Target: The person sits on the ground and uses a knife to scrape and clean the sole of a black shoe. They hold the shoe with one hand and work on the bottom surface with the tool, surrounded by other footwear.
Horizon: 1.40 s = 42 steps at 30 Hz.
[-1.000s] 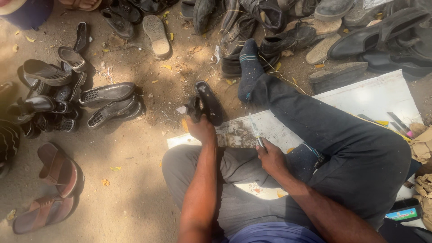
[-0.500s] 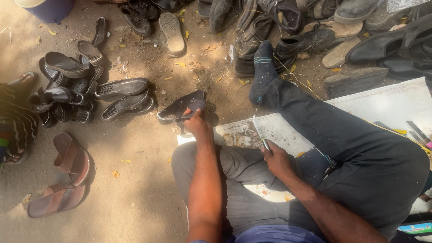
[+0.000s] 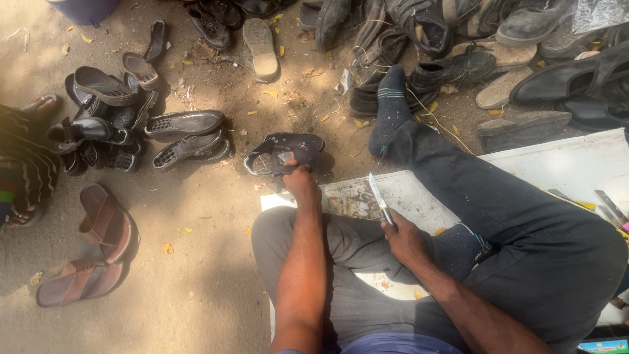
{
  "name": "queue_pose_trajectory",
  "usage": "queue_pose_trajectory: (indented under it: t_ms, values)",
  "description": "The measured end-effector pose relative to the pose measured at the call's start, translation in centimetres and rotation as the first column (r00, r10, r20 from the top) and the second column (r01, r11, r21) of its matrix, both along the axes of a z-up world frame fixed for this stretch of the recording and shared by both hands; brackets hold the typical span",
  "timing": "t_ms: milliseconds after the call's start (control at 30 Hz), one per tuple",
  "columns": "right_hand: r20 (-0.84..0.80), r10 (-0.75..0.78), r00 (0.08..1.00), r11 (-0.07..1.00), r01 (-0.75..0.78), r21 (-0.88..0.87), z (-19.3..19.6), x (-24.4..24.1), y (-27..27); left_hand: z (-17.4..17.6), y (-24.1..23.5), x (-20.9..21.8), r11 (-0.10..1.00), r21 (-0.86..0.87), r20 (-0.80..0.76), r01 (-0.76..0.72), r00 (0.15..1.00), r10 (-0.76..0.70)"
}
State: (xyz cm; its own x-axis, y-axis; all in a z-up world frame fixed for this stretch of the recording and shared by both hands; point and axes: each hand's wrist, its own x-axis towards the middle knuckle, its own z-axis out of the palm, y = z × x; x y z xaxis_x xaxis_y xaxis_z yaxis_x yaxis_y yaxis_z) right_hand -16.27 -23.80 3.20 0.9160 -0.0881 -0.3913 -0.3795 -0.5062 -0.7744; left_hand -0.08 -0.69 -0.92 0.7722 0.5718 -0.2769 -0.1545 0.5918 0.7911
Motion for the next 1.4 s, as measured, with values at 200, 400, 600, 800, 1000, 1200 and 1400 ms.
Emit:
queue_pose_trajectory:
  t_ms: [200,400,600,800,1000,1200,1400]
  values:
    - [0.019,-0.027,0.999,1.000,0.027,0.014,0.9,-0.1,0.0,0.2,-1.1,0.2,0.924,0.264,-0.417,0.277,0.897,-0.149]
    - [-0.037,0.000,0.999,0.999,-0.001,-0.042,2.0,-0.2,-0.3,1.5,-4.4,0.2,0.244,0.700,-0.697,0.671,0.716,0.032]
    - [0.001,-0.017,1.000,1.000,0.017,-0.012,1.9,-0.6,-0.4,3.0,-6.0,0.0,0.262,0.724,-0.644,0.638,0.761,-0.072]
    - [0.057,-0.038,0.998,0.998,0.034,0.058,1.3,-0.6,0.3,2.4,-8.5,-2.0,0.188,0.697,-0.684,0.692,0.720,-0.118]
    - [0.044,-0.045,0.998,0.999,0.046,-0.024,2.1,0.0,-0.3,1.0,-7.5,-1.4,0.269,0.699,-0.637,0.663,0.748,-0.187]
    - [0.041,-0.050,0.998,0.998,0.051,-0.040,1.4,1.1,-0.5,2.7,-7.8,-1.4,0.300,0.616,-0.722,0.728,0.675,-0.154]
    - [0.151,0.132,0.980,0.978,-0.104,-0.179,0.6,4.6,-1.1,2.3,-8.2,-1.0,0.332,0.637,-0.698,0.695,0.703,-0.134]
